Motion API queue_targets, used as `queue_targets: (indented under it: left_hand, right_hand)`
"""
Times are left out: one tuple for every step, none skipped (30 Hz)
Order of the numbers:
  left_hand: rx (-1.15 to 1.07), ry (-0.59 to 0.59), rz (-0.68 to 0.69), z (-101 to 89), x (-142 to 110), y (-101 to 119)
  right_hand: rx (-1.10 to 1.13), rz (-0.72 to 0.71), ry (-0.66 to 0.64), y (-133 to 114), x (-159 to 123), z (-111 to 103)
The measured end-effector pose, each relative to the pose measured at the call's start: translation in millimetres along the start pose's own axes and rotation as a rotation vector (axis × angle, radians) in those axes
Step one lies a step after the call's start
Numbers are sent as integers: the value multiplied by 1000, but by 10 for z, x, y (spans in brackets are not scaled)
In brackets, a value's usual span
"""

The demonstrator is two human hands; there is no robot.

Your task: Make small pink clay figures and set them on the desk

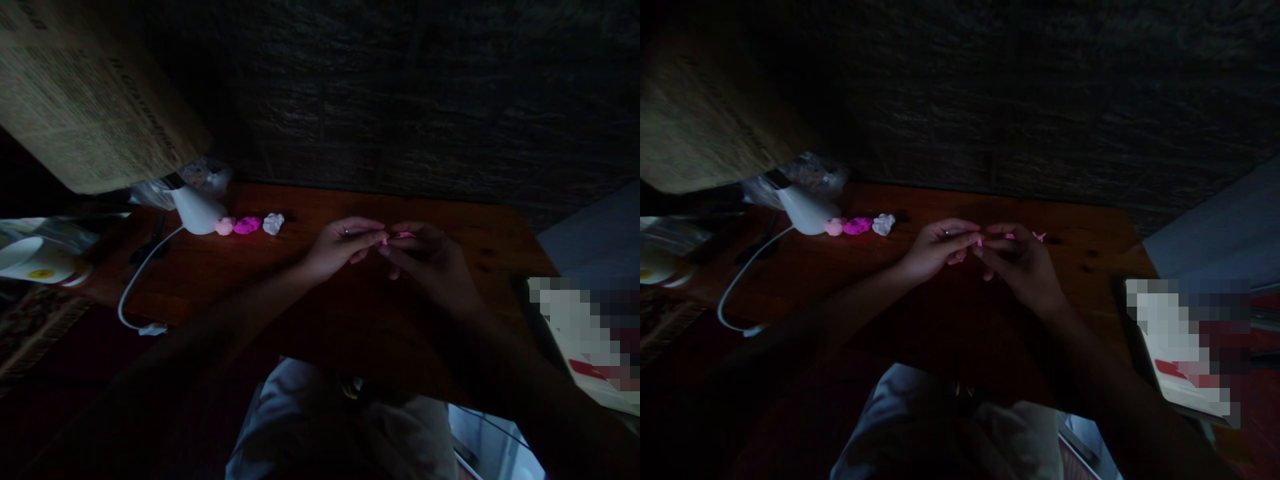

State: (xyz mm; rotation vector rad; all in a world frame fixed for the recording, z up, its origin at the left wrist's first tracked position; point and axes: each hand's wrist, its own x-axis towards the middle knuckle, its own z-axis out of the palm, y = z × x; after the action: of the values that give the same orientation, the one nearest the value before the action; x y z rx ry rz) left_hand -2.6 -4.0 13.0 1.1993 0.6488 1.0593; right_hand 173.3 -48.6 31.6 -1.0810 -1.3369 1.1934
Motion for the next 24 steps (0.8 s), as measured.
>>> queue_targets:
  left_hand:
    - [14, 5, -2, 1, -3, 2]
    - [28, 11, -1, 3, -7, 3]
    - [40, 16, 1, 5, -9, 4]
    - [46, 21, 9, 8, -10, 5]
    - [47, 22, 17, 11, -11, 4]
    - [43, 18, 26, 14, -12, 3]
    - [33, 10, 34, 17, -11, 1]
    - [20, -2, 38, 20, -11, -1]
    - [7, -16, 41, 21, -10, -3]
    - [-4, -29, 42, 21, -10, -4]
    - [-9, -41, 43, 21, -10, -5]
    - [-9, -50, 44, 20, -10, -6]
    - [-5, -56, 46, 19, -11, -6]
    - [1, -61, 47, 18, -11, -5]
    - [3, -63, 48, 18, -12, -5]
    - [-2, -64, 49, 20, -12, -4]
    - [-14, -64, 47, 23, -13, -3]
    - [-32, -64, 44, 28, -13, -2]
    - [-53, -62, 41, 34, -13, -1]
    - [-71, -59, 38, 40, -14, -1]
    - [-85, -54, 36, 46, -14, -2]
    - [-96, -50, 34, 50, -13, -3]
    - [-102, -49, 32, 53, -13, -4]
    - [-106, -50, 29, 54, -12, -6]
  right_hand:
    - [-5, -2, 9, -7, -5, 3]
    - [-10, -7, 17, -12, -10, 5]
    - [-13, -12, 22, -14, -14, 6]
    - [-15, -18, 26, -13, -17, 6]
    - [-14, -25, 28, -10, -18, 6]
    - [-10, -32, 26, -4, -17, 5]
    - [-7, -37, 23, 3, -16, 4]
    - [-4, -41, 17, 10, -15, 3]
    - [-4, -46, 11, 18, -13, 2]
    - [-3, -53, 6, 26, -12, 2]
    - [-3, -58, 2, 32, -12, 1]
    - [-1, -63, -1, 38, -12, 1]
    - [1, -67, -3, 42, -12, 1]
    - [3, -72, -4, 45, -13, 1]
    - [4, -75, -5, 47, -14, 2]
    - [3, -77, -8, 48, -15, 3]
    - [3, -80, -10, 49, -16, 5]
    - [3, -84, -12, 49, -17, 7]
    - [4, -87, -15, 49, -18, 10]
    - [7, -88, -19, 49, -19, 12]
    - [12, -89, -24, 50, -20, 15]
    - [19, -89, -30, 52, -20, 17]
    - [25, -85, -37, 53, -21, 18]
    - [30, -79, -40, 54, -21, 20]
